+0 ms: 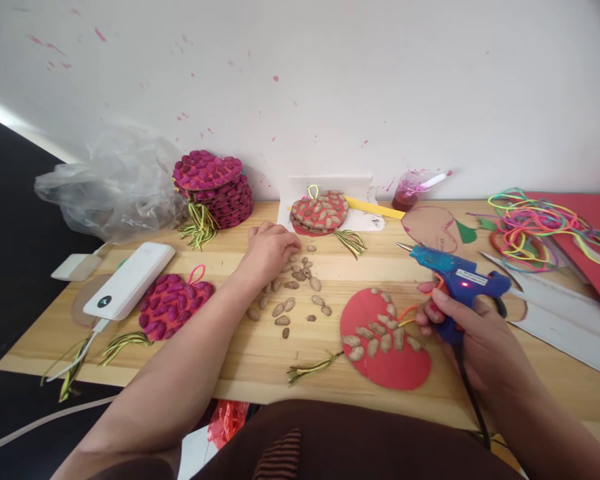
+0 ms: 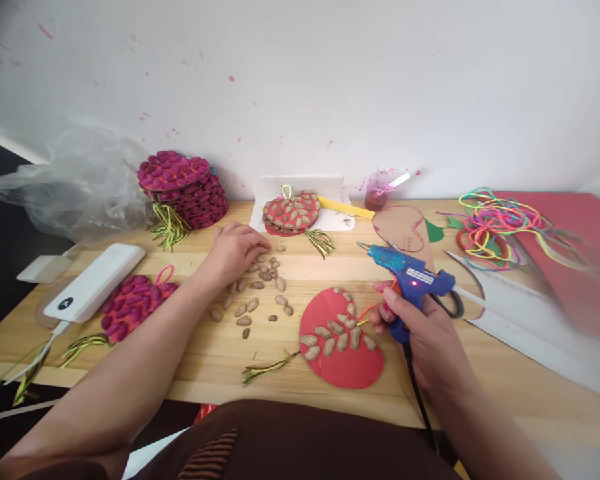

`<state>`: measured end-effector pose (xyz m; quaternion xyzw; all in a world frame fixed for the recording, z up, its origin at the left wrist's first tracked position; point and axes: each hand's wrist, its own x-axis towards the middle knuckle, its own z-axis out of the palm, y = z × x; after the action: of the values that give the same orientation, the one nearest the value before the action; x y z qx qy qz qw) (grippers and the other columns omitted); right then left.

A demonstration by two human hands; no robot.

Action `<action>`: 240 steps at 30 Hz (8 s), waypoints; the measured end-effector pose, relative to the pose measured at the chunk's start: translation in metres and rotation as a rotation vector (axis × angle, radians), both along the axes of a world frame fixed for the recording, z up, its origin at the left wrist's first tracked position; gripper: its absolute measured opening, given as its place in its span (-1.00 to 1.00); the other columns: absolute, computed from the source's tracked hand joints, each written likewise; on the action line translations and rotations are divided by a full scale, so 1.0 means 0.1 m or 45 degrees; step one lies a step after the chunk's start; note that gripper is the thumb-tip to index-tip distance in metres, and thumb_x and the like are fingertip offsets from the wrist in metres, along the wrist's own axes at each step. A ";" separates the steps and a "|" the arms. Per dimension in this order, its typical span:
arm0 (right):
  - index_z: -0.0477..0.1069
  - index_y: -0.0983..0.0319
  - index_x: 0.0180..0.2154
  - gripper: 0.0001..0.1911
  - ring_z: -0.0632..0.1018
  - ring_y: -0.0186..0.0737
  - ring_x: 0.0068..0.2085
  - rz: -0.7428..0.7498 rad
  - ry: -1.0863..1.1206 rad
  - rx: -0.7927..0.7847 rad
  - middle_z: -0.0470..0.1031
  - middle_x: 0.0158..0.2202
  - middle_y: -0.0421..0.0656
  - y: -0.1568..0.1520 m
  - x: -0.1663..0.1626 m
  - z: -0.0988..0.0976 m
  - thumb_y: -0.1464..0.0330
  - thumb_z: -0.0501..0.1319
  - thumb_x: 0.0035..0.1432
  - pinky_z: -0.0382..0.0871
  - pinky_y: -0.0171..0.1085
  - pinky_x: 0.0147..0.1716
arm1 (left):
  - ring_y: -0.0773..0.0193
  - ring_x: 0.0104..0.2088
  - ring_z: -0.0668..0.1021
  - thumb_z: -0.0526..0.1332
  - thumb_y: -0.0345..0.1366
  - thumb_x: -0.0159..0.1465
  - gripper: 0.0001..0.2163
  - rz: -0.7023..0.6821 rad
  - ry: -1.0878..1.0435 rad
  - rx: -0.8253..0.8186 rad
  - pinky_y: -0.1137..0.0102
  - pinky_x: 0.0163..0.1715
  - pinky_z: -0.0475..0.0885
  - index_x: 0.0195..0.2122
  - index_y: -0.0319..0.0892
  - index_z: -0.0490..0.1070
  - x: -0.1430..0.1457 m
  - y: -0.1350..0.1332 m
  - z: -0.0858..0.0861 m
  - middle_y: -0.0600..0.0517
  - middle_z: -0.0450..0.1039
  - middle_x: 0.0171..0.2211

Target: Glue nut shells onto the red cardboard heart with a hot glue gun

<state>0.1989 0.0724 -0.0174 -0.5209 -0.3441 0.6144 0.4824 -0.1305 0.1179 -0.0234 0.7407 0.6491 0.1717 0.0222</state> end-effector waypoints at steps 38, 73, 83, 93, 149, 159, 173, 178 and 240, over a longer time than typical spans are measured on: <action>0.53 0.19 -0.29 -0.74 0.48 -0.33 -0.50 -0.001 -0.023 0.016 0.39 -0.57 -0.29 -0.03 -0.03 0.03 0.25 0.49 -0.01 0.42 -0.40 -0.50 | 0.01 -0.12 0.49 0.29 -0.16 0.32 -0.82 -0.061 0.007 0.033 0.09 -0.02 0.22 -0.34 -0.10 0.61 0.10 -0.10 0.03 -0.04 0.61 -0.30; 0.56 0.20 -0.30 -0.66 0.51 -0.31 -0.53 0.002 -0.053 -0.027 0.38 -0.60 -0.29 -0.02 0.02 -0.01 0.21 0.54 -0.12 0.42 -0.43 -0.58 | 0.12 -0.22 0.59 0.25 -0.23 0.30 -0.82 -0.054 -0.296 0.088 0.25 -0.09 0.41 -0.35 -0.13 0.64 -0.13 -0.13 0.23 0.00 0.67 -0.31; 0.55 0.19 -0.32 -0.66 0.50 -0.31 -0.52 0.021 -0.059 -0.019 0.39 -0.58 -0.29 -0.02 0.03 -0.02 0.19 0.53 -0.11 0.43 -0.41 -0.57 | 0.08 -0.10 0.52 0.28 -0.38 0.25 -0.90 -0.303 -0.068 -0.190 0.16 0.05 0.31 -0.29 -0.11 0.61 -0.09 -0.19 0.28 -0.01 0.62 -0.24; 0.53 0.17 -0.32 -0.70 0.56 -0.20 -0.51 0.113 -0.082 0.004 0.46 -0.56 -0.24 -0.05 0.04 -0.02 0.20 0.51 -0.05 0.46 -0.32 -0.58 | 0.03 -0.09 0.51 0.31 -0.31 0.24 -0.93 -0.190 -0.066 -0.247 0.10 0.04 0.31 -0.31 -0.12 0.60 -0.05 -0.15 0.21 -0.05 0.62 -0.27; 0.53 0.12 -0.41 -0.71 0.51 -0.15 -0.58 0.165 -0.224 -0.032 0.53 -0.57 -0.16 -0.12 0.05 -0.02 0.15 0.51 -0.14 0.43 -0.24 -0.56 | 0.06 -0.30 0.61 0.20 -0.10 0.32 -0.72 0.261 -0.093 -0.139 0.24 -0.25 0.40 -0.37 -0.11 0.63 -0.34 -0.21 0.44 -0.02 0.65 -0.38; 0.55 0.09 -0.34 -0.71 0.51 -0.13 -0.57 0.167 -0.286 -0.021 0.54 -0.56 -0.16 -0.10 0.04 -0.06 0.12 0.48 -0.10 0.43 -0.23 -0.55 | 0.15 -0.29 0.63 0.29 -0.37 0.17 -0.89 0.079 -0.176 -0.289 0.34 -0.21 0.43 -0.36 -0.07 0.63 -0.47 -0.24 0.43 0.06 0.67 -0.33; 0.47 0.15 -0.33 -0.62 0.53 -0.19 -0.56 0.175 -0.284 -0.045 0.57 -0.54 -0.19 -0.08 0.06 -0.10 0.11 0.50 -0.11 0.45 -0.30 -0.53 | 0.21 -0.35 0.58 0.30 -0.36 0.16 -0.89 0.072 -0.013 -0.339 0.38 -0.34 0.34 -0.31 -0.14 0.61 -0.41 -0.16 0.31 0.04 0.61 -0.39; 0.46 0.15 -0.32 -0.60 0.52 -0.20 -0.58 0.167 -0.294 -0.036 0.56 -0.55 -0.19 -0.08 0.05 -0.08 0.11 0.51 -0.14 0.45 -0.31 -0.56 | 0.13 -0.32 0.58 0.29 -0.24 0.24 -0.87 0.196 0.087 -0.292 0.33 -0.31 0.34 -0.39 -0.14 0.59 -0.44 -0.15 0.34 -0.01 0.63 -0.38; 0.48 0.16 -0.32 -0.63 0.55 -0.19 -0.54 0.165 -0.271 0.023 0.55 -0.55 -0.20 -0.08 0.03 -0.08 0.16 0.53 -0.12 0.47 -0.32 -0.55 | 0.22 -0.23 0.62 0.24 -0.42 0.15 -0.79 -0.013 -0.200 -0.343 0.42 -0.18 0.42 -0.24 -0.11 0.64 -0.52 -0.20 0.36 0.05 0.67 -0.24</action>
<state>0.2024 0.0649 -0.0258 -0.5555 -0.4320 0.5823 0.4070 -0.1824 0.0981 0.0128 0.7185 0.6589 0.1403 0.1728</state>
